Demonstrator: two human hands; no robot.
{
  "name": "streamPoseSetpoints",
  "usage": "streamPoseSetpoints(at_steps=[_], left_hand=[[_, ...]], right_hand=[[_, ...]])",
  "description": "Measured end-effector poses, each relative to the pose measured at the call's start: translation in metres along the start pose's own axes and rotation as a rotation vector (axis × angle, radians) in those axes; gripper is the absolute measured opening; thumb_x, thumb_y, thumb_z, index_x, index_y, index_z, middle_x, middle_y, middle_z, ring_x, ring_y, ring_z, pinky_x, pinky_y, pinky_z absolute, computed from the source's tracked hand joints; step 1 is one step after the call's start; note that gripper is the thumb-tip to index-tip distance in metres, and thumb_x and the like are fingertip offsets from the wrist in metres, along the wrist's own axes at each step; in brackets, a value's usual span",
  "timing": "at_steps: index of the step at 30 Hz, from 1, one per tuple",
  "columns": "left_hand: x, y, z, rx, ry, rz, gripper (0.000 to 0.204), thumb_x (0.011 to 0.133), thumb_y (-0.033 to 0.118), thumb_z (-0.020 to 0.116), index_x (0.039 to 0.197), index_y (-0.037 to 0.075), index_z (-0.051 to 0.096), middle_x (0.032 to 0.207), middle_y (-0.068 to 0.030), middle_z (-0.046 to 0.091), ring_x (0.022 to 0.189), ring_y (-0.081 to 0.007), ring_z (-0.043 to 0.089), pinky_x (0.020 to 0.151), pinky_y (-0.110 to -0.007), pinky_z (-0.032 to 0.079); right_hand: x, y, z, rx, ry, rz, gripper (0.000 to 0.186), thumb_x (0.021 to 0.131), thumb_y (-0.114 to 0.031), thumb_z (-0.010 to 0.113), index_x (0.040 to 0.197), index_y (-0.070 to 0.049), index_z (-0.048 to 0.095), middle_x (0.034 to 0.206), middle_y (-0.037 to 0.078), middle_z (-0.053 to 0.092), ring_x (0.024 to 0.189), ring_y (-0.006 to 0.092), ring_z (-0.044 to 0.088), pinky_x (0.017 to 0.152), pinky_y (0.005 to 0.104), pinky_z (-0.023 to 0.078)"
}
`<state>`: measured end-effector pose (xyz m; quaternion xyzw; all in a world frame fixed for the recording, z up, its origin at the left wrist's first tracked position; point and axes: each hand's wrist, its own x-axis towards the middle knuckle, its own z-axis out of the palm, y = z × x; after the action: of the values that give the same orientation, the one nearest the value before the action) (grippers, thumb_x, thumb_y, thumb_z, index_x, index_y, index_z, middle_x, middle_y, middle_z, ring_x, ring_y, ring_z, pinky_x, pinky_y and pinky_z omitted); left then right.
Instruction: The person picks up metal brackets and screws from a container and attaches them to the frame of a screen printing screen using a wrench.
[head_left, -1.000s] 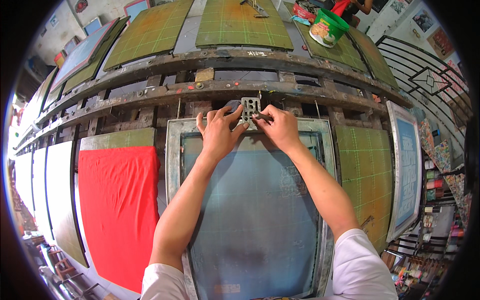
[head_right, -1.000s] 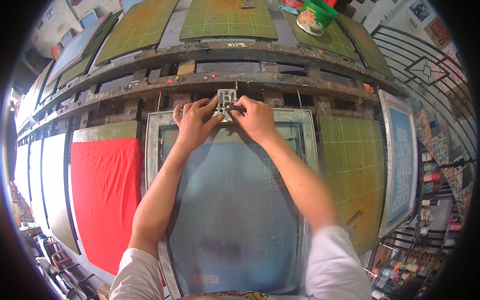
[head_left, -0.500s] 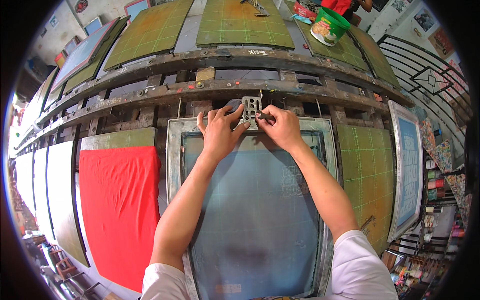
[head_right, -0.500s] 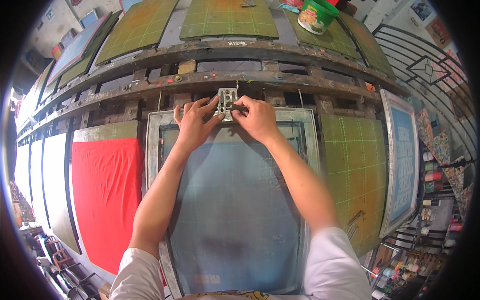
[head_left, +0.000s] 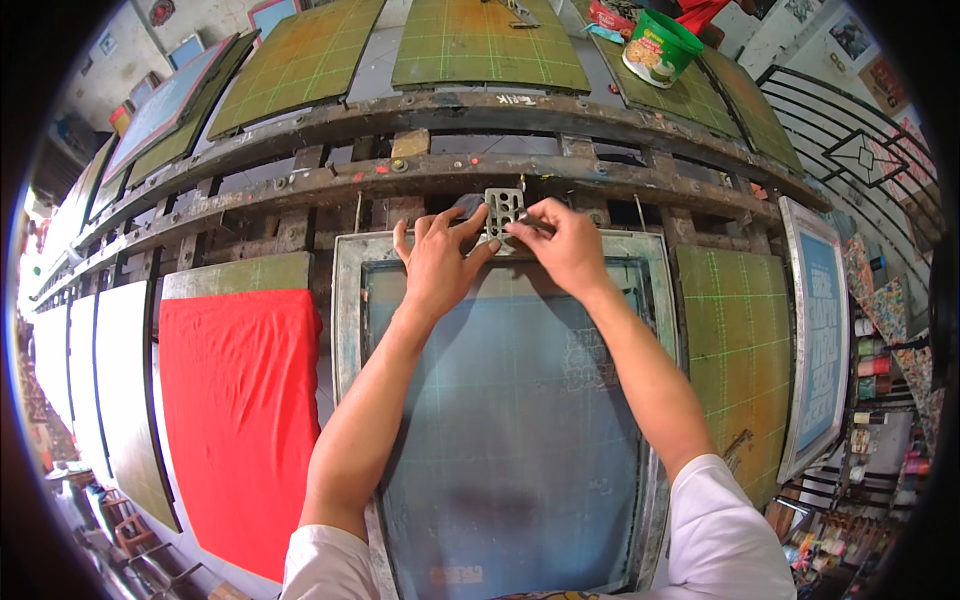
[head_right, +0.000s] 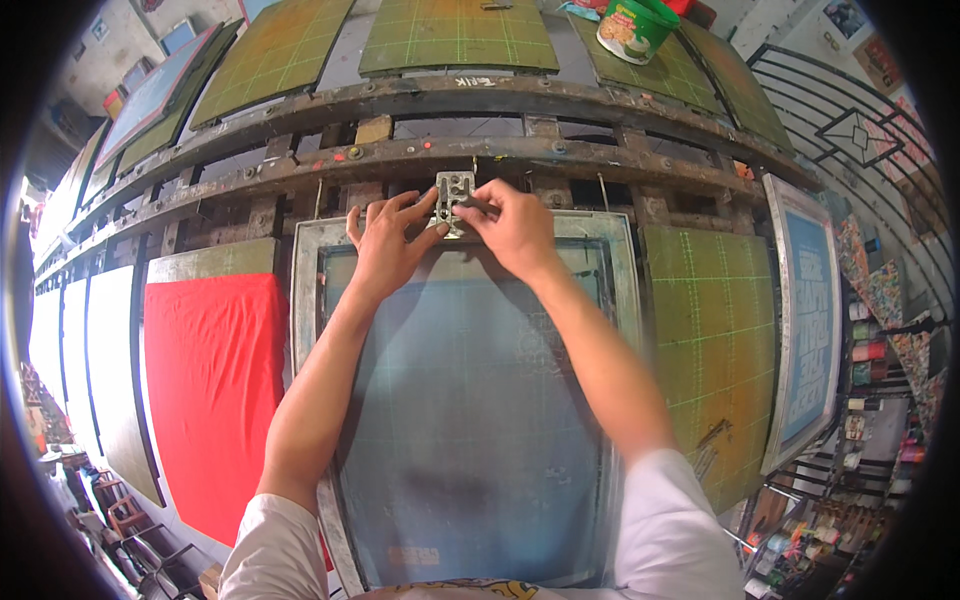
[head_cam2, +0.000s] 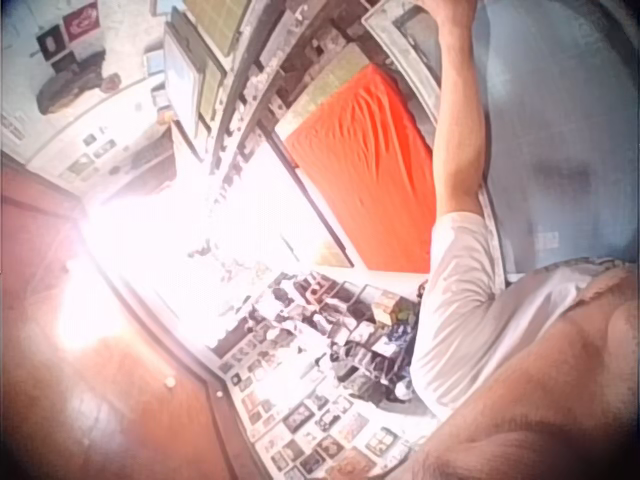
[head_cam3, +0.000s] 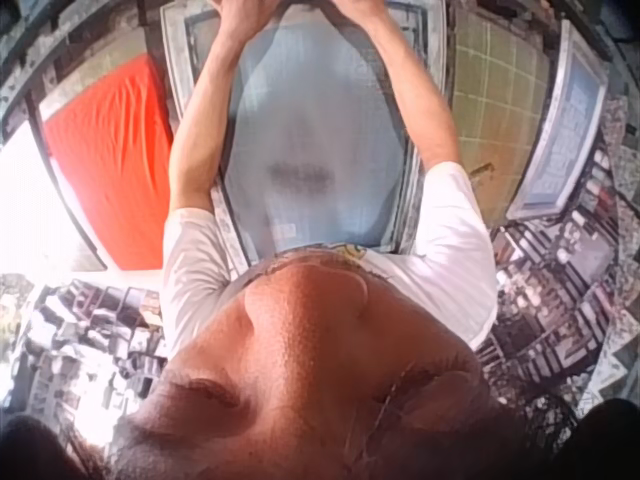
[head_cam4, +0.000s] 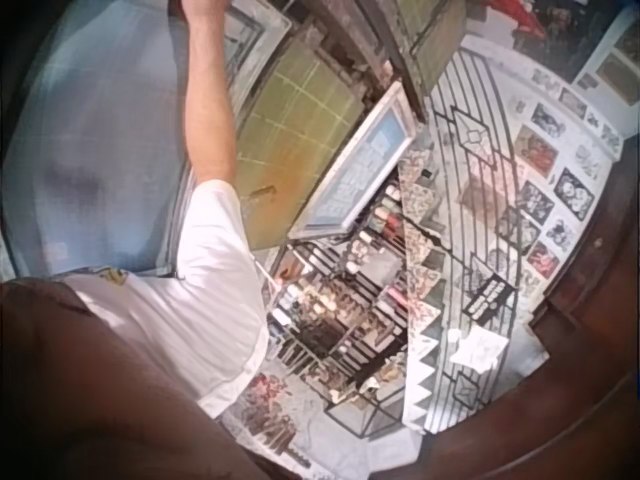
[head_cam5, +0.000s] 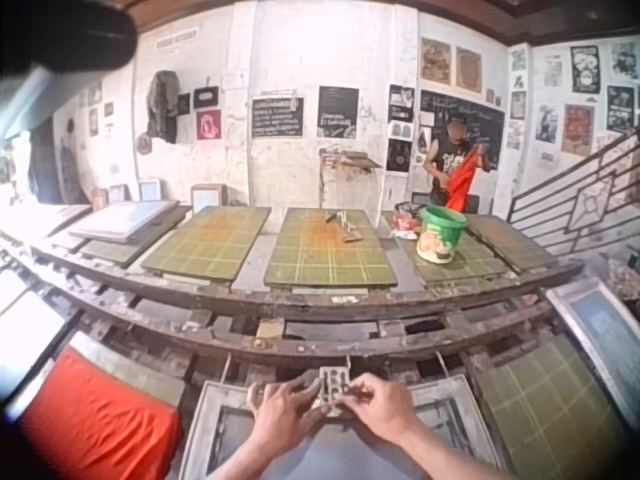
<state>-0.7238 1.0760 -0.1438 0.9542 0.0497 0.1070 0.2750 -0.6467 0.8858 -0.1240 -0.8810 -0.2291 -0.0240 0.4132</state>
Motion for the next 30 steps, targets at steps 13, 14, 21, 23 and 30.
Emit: streamPoseSetpoints(at_steps=[13, 14, 21, 23, 30], left_hand=[[0.000, 0.000, -0.002, -0.023, -0.001, -0.005, 0.056, 0.094, 0.051, 0.068, 0.144, 0.026, 0.062, 0.143, -0.0097, 0.059, 0.137, -0.0283, 0.046, 0.121, -0.059, 0.004], [-0.001, 0.001, -0.002, -0.024, -0.004, -0.004, 0.056, 0.094, 0.051, 0.068, 0.144, 0.026, 0.062, 0.143, -0.0098, 0.059, 0.137, -0.0283, 0.046, 0.121, -0.059, 0.004], [0.000, 0.005, -0.004, -0.012, -0.012, -0.011, 0.056, 0.094, 0.050, 0.068, 0.144, 0.026, 0.062, 0.143, -0.0101, 0.059, 0.137, -0.0280, 0.046, 0.120, -0.058, 0.004], [0.000, 0.004, -0.006, -0.016, -0.016, -0.018, 0.056, 0.094, 0.050, 0.068, 0.144, 0.027, 0.062, 0.143, -0.0100, 0.059, 0.137, -0.0279, 0.046, 0.120, -0.058, 0.004], [0.000, 0.005, -0.006, -0.015, -0.016, -0.017, 0.056, 0.094, 0.051, 0.068, 0.144, 0.027, 0.062, 0.143, -0.0100, 0.059, 0.138, -0.0278, 0.046, 0.120, -0.059, 0.004]], right_hand=[[0.027, 0.017, -0.108, 0.420, -0.540, 0.280, 0.035, 0.105, -0.017, 0.060, 0.132, 0.006, 0.059, 0.099, 0.006, 0.070, 0.079, 0.0107, 0.067, 0.066, 0.0270, 0.054], [0.034, 0.019, -0.109, 0.354, -0.622, 0.265, 0.034, 0.105, -0.017, 0.060, 0.130, 0.005, 0.061, 0.097, 0.006, 0.070, 0.078, 0.0104, 0.066, 0.065, 0.0271, 0.054], [0.066, 0.015, -0.100, 0.028, -0.830, 0.167, 0.028, 0.101, -0.025, 0.068, 0.115, -0.001, 0.073, 0.085, 0.001, 0.067, 0.063, 0.0080, 0.054, 0.058, 0.0274, 0.048], [0.073, 0.013, -0.092, 0.007, -0.839, 0.120, 0.027, 0.100, -0.026, 0.069, 0.113, -0.002, 0.075, 0.079, -0.001, 0.065, 0.064, 0.0069, 0.055, 0.057, 0.0264, 0.048], [0.099, 0.020, -0.079, -0.003, -0.811, 0.036, 0.033, 0.087, -0.031, 0.083, 0.097, 0.000, 0.077, 0.083, 0.006, 0.073, 0.068, 0.0142, 0.064, 0.063, 0.0302, 0.050]])
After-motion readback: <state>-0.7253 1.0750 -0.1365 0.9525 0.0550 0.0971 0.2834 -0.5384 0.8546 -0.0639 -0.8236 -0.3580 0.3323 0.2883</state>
